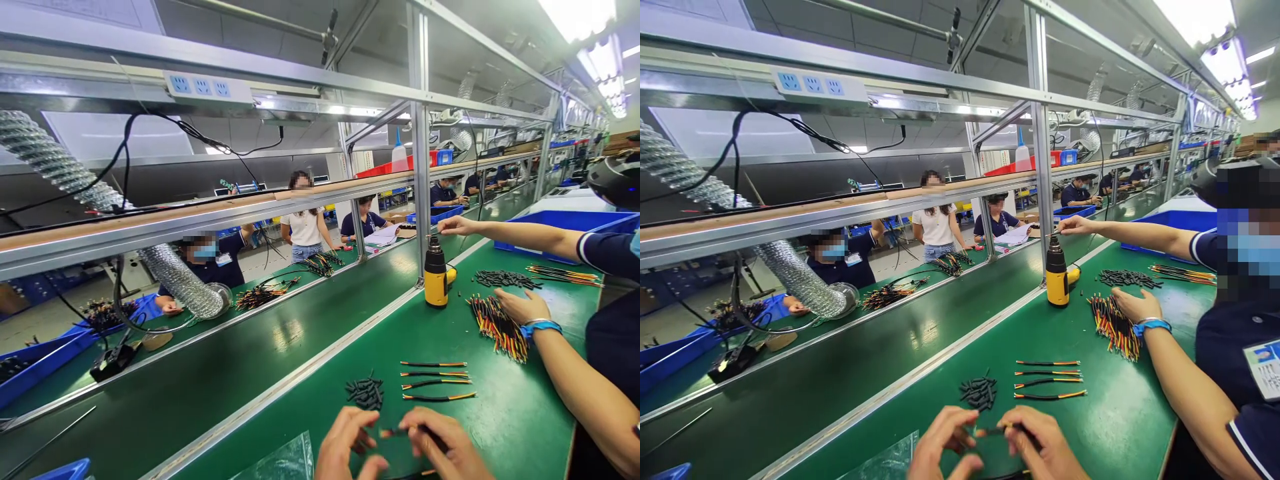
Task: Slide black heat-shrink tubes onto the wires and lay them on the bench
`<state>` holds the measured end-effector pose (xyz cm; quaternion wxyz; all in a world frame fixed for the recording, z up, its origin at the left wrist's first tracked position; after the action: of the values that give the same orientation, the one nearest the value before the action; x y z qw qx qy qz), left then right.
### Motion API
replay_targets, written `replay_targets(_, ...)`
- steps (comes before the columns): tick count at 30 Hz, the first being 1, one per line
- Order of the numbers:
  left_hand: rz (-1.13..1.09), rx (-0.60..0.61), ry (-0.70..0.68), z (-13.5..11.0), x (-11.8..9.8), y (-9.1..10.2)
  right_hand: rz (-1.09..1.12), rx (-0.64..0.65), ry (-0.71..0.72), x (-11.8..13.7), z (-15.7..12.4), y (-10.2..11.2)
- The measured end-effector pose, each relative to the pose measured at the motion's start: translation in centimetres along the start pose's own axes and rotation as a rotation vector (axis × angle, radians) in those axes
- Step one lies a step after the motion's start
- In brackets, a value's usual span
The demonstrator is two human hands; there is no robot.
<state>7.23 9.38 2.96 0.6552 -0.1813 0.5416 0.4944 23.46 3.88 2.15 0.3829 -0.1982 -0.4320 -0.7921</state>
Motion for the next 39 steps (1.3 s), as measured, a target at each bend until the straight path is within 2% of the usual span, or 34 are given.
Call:
replay_targets(3, 0.596, 0.054, 0.139, 3.1, 1.2, 3.1, -0.479, -0.086, -0.04, -3.3, 2.4, 2.9)
replay_targets(4, 0.678, 0.068, 0.171, 4.3, 1.7, 3.8, -0.582, -0.088, -0.043, -4.4, 3.4, 3.6)
replay_targets(6, 0.757, 0.132, 0.21, 6.4, 3.2, 4.2, -0.697, -0.072, -0.048, -6.5, 5.2, 4.4)
replay_targets(10, 0.811, 0.242, 0.213, 8.9, 5.7, 2.8, -0.815, -0.022, -0.022, -8.5, 7.0, 4.1)
replay_targets(14, 0.854, 0.279, 0.194, 9.1, 6.5, 2.1, -0.88, 0.002, 0.004, -8.9, 6.7, 3.3)
replay_targets(18, 0.884, 0.325, 0.183, 8.9, 6.3, 1.7, -0.899, -0.017, 0.007, -8.7, 6.5, 3.4)
replay_targets(21, 0.879, 0.367, 0.165, 9.0, 6.3, 1.2, -0.9, -0.044, 0.034, -7.3, 6.7, 3.7)
replay_targets(24, 0.842, 0.348, 0.157, 9.2, 6.2, 1.0, -0.888, -0.059, 0.088, -4.7, 6.6, 2.9)
replay_targets(26, 0.785, 0.281, 0.159, 9.2, 5.7, 1.4, -0.877, -0.07, 0.114, -2.7, 6.3, 1.8)
replay_targets(29, 0.625, 0.102, 0.155, 8.3, 4.3, 2.9, -0.822, -0.146, 0.146, 0.6, 5.6, 0.5)
replay_targets(31, 0.481, -0.01, 0.149, 6.9, 3.5, 3.9, -0.731, -0.249, 0.186, 2.8, 4.8, 0.3)
replay_targets(33, 0.356, -0.056, 0.157, 5.0, 3.3, 4.3, -0.605, -0.317, 0.231, 4.6, 3.9, 0.1)
replay_targets(36, 0.165, -0.102, 0.129, 1.8, 3.5, 4.6, -0.461, -0.321, 0.287, 6.4, 2.7, -0.2)
replay_targets(39, -0.071, -0.221, 0.028, -0.6, 3.3, 5.3, -0.41, -0.316, 0.352, 7.9, 1.9, -0.3)
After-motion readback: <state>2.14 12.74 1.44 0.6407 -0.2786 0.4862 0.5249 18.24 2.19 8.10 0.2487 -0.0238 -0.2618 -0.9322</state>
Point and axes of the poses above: each hand's wrist, its own z-axis towards the middle knuckle, its own y-axis out of the back of the hand, x = y × z, the point moved 10 cm from there along z, towards the middle knuckle, and after that the axes turned 8 degrees about -z, right-handed, at the moved point
